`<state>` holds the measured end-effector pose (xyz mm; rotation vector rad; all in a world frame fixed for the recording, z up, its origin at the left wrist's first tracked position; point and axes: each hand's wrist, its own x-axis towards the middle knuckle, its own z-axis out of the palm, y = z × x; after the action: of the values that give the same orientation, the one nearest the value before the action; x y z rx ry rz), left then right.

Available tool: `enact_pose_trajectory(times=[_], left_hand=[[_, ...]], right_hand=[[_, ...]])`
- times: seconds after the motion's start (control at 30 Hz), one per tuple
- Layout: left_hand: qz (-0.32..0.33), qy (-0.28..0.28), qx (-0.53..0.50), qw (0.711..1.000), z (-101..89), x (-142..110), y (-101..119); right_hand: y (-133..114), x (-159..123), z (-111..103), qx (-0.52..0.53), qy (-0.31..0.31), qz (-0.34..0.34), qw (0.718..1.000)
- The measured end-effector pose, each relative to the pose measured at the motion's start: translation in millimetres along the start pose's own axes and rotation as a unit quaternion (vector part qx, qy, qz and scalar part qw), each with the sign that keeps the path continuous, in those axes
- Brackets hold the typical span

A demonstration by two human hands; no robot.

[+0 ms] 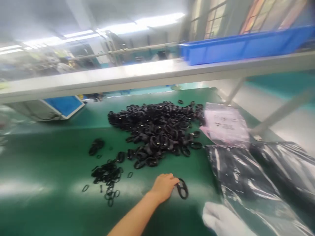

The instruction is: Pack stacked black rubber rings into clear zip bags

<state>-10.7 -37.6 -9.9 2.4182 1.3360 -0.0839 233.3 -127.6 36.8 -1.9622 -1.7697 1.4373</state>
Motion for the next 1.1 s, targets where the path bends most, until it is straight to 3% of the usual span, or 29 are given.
enact_pose_trajectory(times=[0.07, 0.13, 0.17, 0.3, 0.4, 0.47, 0.57, 0.63, 0.7, 0.8, 0.9, 0.93, 1.0, 1.07, 1.1], left_hand=[[-0.136, 0.055, 0.014, 0.989, -5.6, -19.6, -22.9], [-0.282, 0.102, 0.061, 0.952, -14.7, -34.0, -51.7], [-0.320, 0.108, 0.086, 0.937, -18.8, -38.8, -65.9], [-0.309, 0.091, 0.108, 0.941, -24.0, -44.0, -106.1], [-0.277, 0.084, 0.071, 0.955, -19.0, -49.5, -110.4], [-0.242, 0.065, 0.016, 0.968, -12.1, -56.2, -99.2], [-0.170, 0.013, -0.094, 0.981, 0.8, -61.8, -63.7], [-0.151, 0.015, -0.131, 0.980, 6.0, -59.0, -36.1], [-0.147, 0.057, -0.159, 0.975, 4.5, -51.7, -14.6], [-0.145, 0.113, -0.229, 0.956, -7.2, -38.9, -0.5], [-0.203, 0.119, -0.262, 0.936, -11.1, -38.9, 9.7], [-0.227, 0.113, -0.265, 0.931, -6.9, -44.5, 18.1], [-0.253, 0.095, -0.272, 0.923, 10.1, -64.0, 44.4], [-0.247, 0.081, -0.289, 0.921, 35.2, -86.3, 73.9], [-0.244, 0.083, -0.294, 0.920, 48.7, -94.1, 83.4]], right_hand=[[-17.4, 23.7, 11.4, -0.007, 0.029, 0.000, 1.000], [-23.2, 46.5, 21.6, -0.030, 0.097, -0.009, 0.995], [-23.3, 56.0, 26.5, -0.048, 0.131, -0.016, 0.990], [-23.6, 79.1, 48.9, -0.122, 0.170, 0.021, 0.978], [-34.5, 88.8, 66.5, -0.219, 0.146, 0.036, 0.964], [-42.9, 94.4, 73.4, -0.242, 0.138, 0.045, 0.959], [-48.8, 100.0, 73.7, -0.217, 0.130, 0.054, 0.966], [-48.6, 100.5, 70.5, -0.111, 0.105, 0.051, 0.987], [-46.8, 98.6, 68.0, 0.046, 0.050, 0.038, 0.997], [-43.0, 93.8, 66.9, 0.258, -0.051, 0.017, 0.965], [-37.1, 89.3, 65.8, 0.404, -0.079, 0.030, 0.911], [-35.2, 86.9, 65.0, 0.417, -0.073, 0.045, 0.905], [-33.4, 78.6, 63.4, 0.360, -0.047, 0.057, 0.930], [-35.4, 65.9, 62.8, 0.238, -0.008, 0.007, 0.971], [-37.3, 59.7, 63.1, 0.147, 0.031, -0.052, 0.987]])
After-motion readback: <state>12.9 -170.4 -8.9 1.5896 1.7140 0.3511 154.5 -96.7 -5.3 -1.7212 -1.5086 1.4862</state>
